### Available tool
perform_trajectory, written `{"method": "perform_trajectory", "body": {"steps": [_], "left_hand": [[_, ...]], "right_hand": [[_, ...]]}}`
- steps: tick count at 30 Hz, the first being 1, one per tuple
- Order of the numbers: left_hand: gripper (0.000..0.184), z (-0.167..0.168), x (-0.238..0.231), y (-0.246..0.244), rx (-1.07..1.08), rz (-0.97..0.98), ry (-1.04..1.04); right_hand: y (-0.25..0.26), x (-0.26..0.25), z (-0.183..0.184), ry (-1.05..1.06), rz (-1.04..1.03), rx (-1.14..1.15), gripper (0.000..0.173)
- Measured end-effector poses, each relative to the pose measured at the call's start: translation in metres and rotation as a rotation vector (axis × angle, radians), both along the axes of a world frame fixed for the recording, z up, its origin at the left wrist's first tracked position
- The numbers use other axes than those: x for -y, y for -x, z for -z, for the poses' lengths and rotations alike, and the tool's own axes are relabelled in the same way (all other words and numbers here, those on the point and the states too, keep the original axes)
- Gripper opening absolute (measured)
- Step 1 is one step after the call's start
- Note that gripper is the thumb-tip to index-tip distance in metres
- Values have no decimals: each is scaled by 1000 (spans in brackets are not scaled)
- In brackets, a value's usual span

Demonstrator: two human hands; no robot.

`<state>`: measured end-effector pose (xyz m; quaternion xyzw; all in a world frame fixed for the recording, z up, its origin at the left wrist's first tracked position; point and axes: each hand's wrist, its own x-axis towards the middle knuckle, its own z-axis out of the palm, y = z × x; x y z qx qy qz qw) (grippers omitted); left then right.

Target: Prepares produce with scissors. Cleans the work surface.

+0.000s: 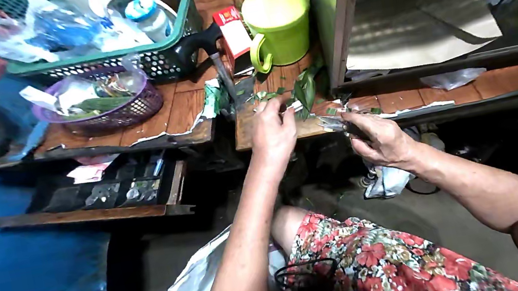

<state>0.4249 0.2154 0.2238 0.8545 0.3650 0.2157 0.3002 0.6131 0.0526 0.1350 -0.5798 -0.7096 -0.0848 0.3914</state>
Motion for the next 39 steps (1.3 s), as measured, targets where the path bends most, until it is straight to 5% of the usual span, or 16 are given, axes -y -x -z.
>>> {"method": "perform_trajectory", "body": {"steps": [8,16,31,39], "left_hand": [[63,16,-20,-63,-276,-120,44],[28,29,-17,-67,-234,-170,-28],[25,34,-29,-55,157,-160,41],[35,24,-23,-59,-266,67,-100]], "right_hand": [[1,1,8,11,21,-18,41],[2,-1,11,-32,27,10,38],[3,-1,10,-32,34,30,39],[3,0,10,-33,20,12,39]]}}
